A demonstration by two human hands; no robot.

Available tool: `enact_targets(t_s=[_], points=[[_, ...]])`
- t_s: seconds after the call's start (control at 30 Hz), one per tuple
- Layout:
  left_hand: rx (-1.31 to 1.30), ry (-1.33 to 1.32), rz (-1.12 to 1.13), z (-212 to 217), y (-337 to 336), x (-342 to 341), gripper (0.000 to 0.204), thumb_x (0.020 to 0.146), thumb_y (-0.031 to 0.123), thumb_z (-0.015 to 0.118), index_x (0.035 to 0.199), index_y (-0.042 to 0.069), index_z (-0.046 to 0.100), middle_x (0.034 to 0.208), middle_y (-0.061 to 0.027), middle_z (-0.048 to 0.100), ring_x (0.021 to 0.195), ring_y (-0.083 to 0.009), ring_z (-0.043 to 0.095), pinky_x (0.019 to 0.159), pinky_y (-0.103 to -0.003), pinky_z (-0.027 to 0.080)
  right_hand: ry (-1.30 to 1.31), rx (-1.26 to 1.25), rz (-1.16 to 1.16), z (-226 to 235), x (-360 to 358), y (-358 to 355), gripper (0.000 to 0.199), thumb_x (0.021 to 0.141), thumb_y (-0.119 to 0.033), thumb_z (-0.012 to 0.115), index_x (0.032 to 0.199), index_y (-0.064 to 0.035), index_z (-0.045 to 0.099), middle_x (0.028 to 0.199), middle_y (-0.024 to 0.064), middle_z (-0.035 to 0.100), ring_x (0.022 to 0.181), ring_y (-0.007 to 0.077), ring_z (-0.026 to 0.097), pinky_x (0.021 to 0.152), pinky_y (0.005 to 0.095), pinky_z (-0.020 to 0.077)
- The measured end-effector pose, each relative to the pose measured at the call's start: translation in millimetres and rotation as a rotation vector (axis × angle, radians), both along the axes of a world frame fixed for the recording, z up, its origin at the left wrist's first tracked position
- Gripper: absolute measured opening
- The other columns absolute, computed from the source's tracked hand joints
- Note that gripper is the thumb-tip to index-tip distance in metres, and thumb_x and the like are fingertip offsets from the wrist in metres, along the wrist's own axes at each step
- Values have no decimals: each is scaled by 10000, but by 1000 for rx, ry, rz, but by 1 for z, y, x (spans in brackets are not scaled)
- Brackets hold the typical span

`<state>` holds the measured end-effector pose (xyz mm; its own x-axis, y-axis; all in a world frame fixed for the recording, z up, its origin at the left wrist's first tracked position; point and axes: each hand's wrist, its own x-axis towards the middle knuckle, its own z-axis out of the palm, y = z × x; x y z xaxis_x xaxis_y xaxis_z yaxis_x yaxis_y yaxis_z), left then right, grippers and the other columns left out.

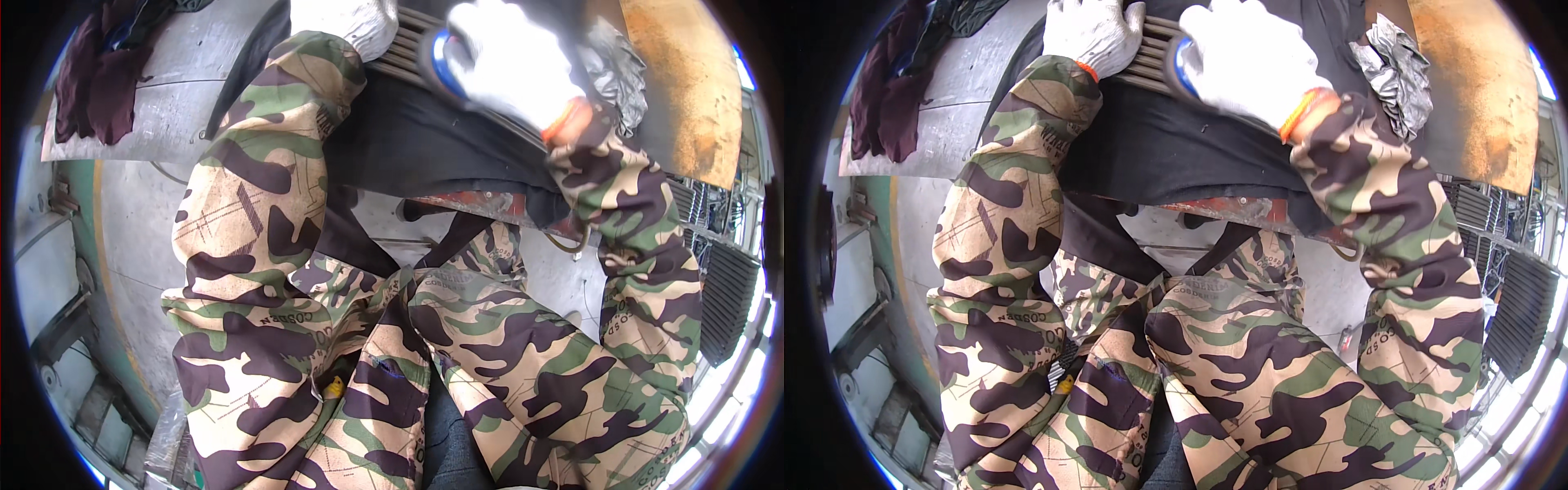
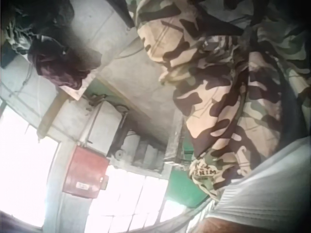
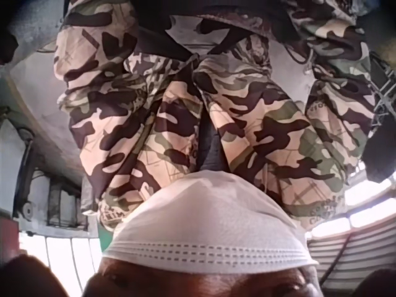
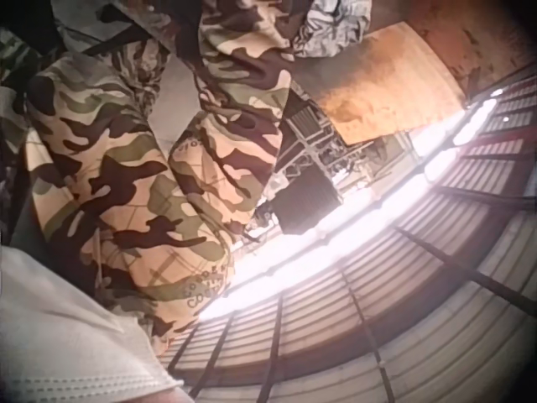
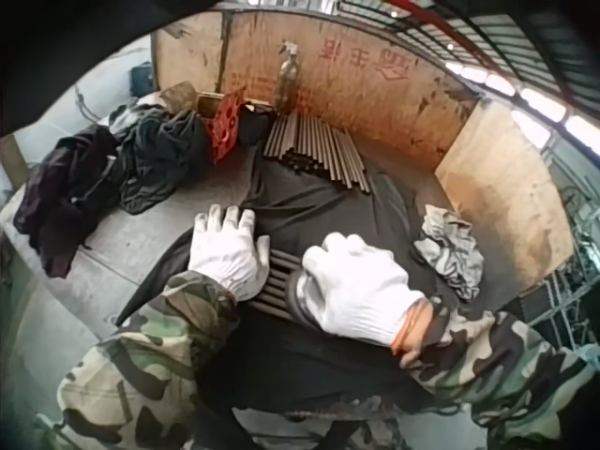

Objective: Clean metal pipes with a cloth and sand them using a handheld orbital sander on a workbench.

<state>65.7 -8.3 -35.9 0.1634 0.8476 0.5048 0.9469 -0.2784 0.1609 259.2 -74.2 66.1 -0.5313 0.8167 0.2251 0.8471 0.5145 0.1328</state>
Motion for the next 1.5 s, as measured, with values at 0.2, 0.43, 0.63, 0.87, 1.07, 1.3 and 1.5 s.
enact_targets(t_s=[0.2,0.43,0.63,0.87,1.07,1.3,1.5], points=[[-11,-1,-4,-1,2,5,557,1012,358,564,1422,-16,600,1438,-247,605,1400,-456,506,1208,-579,334,30,68,-36,-1,-1,6,195,919,-268,676,977,-82,662,947,191,661,871,407,677,753,530,575],[33,-7,-32,-7,2,2,560,996,355,577,1402,-28,612,1403,-272,622,1377,-471,524,1199,-581,347,16,45,-12,-2,7,6,208,931,-291,658,976,-88,654,932,173,658,878,394,681,743,530,575],[58,19,-35,-9,-1,-3,556,996,355,579,1396,-27,619,1402,-259,630,1367,-465,533,1196,-567,361,6,43,-37,0,7,5,230,927,-287,661,1018,-76,664,954,192,652,896,396,680,747,529,577],[60,35,-56,-7,1,-5,540,989,353,590,1370,-26,634,1388,-269,634,1342,-475,548,1171,-570,385,61,18,-30,3,-3,7,215,910,-265,657,988,-65,661,969,208,672,887,423,682,741,551,560],[31,53,-52,-3,1,-4,533,999,355,576,1369,-25,635,1392,-269,634,1348,-473,544,1172,-564,384,53,-69,-7,-6,20,-3,230,923,-292,661,982,-69,658,988,193,668,921,400,689,746,546,566],[25,52,-63,0,0,-4,524,1004,344,573,1365,-27,644,1410,-277,627,1355,-472,539,1175,-554,381,-15,25,-147,11,42,-17,211,922,-279,670,974,-75,658,932,187,654,882,411,685,719,531,578],[147,496,-156,-9,10,-15,450,1043,368,520,1391,119,658,1424,-142,644,1299,-399,586,1038,-567,497,29,11,-84,-6,53,-21,196,913,-259,668,954,-69,645,909,183,644,849,391,683,697,528,571]])
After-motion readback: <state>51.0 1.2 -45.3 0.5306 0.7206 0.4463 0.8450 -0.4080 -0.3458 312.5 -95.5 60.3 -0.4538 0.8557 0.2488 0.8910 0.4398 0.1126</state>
